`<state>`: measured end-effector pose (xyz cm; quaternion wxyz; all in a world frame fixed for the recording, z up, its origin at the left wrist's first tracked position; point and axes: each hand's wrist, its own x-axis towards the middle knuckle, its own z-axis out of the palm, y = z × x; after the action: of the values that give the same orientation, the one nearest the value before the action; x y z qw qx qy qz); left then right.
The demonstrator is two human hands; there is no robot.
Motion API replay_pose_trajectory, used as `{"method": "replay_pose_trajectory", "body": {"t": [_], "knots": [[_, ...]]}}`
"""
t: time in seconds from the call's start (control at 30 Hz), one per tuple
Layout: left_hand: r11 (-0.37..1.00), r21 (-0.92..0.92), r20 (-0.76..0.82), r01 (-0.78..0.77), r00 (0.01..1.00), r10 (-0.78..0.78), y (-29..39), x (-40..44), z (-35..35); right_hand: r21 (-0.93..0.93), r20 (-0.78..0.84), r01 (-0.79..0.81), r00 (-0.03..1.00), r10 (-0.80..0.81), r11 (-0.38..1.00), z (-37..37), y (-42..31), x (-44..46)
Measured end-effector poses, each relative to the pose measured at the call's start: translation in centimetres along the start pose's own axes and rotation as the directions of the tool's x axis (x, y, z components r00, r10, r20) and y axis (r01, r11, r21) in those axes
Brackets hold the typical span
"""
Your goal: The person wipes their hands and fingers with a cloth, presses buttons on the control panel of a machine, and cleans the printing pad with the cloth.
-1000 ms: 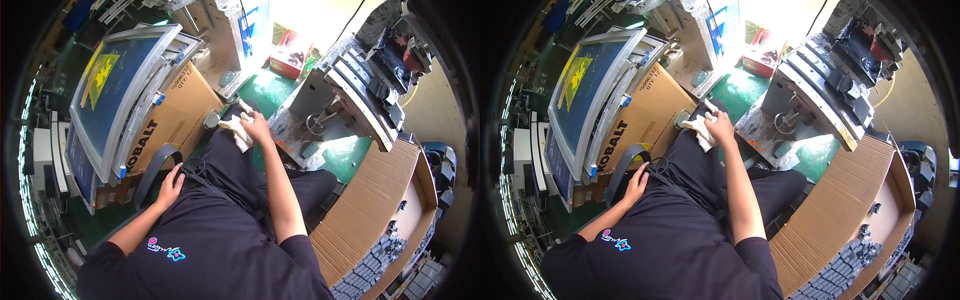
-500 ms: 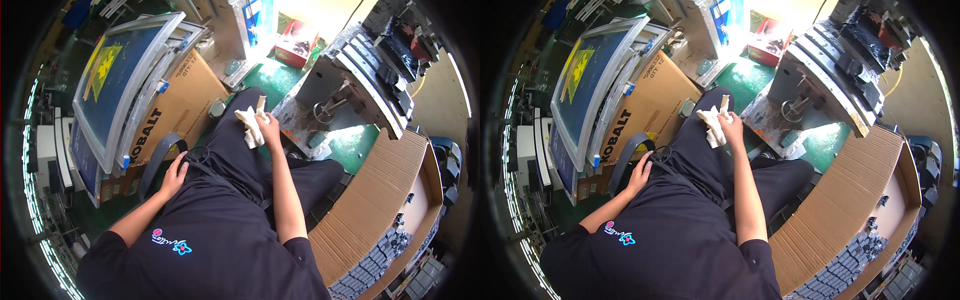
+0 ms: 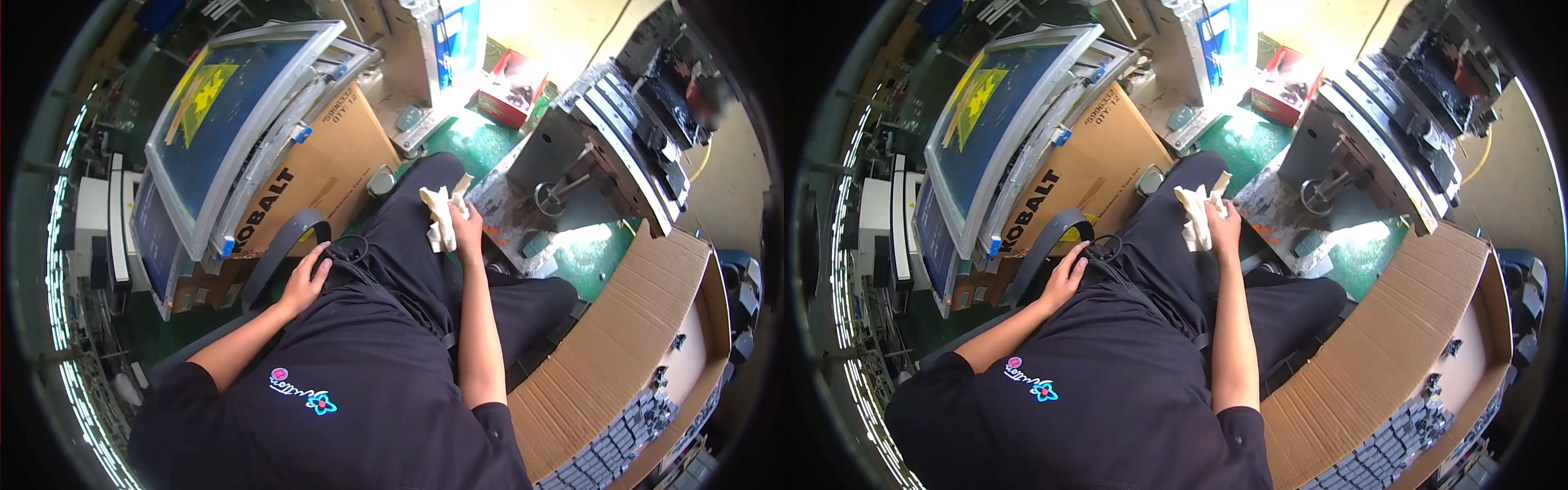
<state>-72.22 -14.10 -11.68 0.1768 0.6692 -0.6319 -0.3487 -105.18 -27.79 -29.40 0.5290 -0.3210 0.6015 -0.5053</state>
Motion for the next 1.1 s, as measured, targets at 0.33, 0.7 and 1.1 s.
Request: {"method": "replay_pose_trajectory", "body": {"t": [0.33, 0.7, 1.1], "knots": [[1.0, 0.023, -0.04, 0.017, 0.999, -0.016, 0.4, -0.9, -0.1, 0.202, 0.132, -0.078, 0.99, 0.052, 0.976, 0.0, -2.7, -1.4], [1.0, 0.012, -0.028, 0.018, 0.999, -0.017, -0.4, -1.1, -0.1, 0.174, 0.131, -0.095, 0.989, 0.073, 0.98, -0.1, -2.9, -1.8], [0.933, -0.135, -0.005, -0.334, 0.942, 0.336, 13.2, 6.5, -0.3, -0.197, 0.113, 0.052, 0.993, -0.03, 0.979, -1.8, -3.0, -2.6]]}}
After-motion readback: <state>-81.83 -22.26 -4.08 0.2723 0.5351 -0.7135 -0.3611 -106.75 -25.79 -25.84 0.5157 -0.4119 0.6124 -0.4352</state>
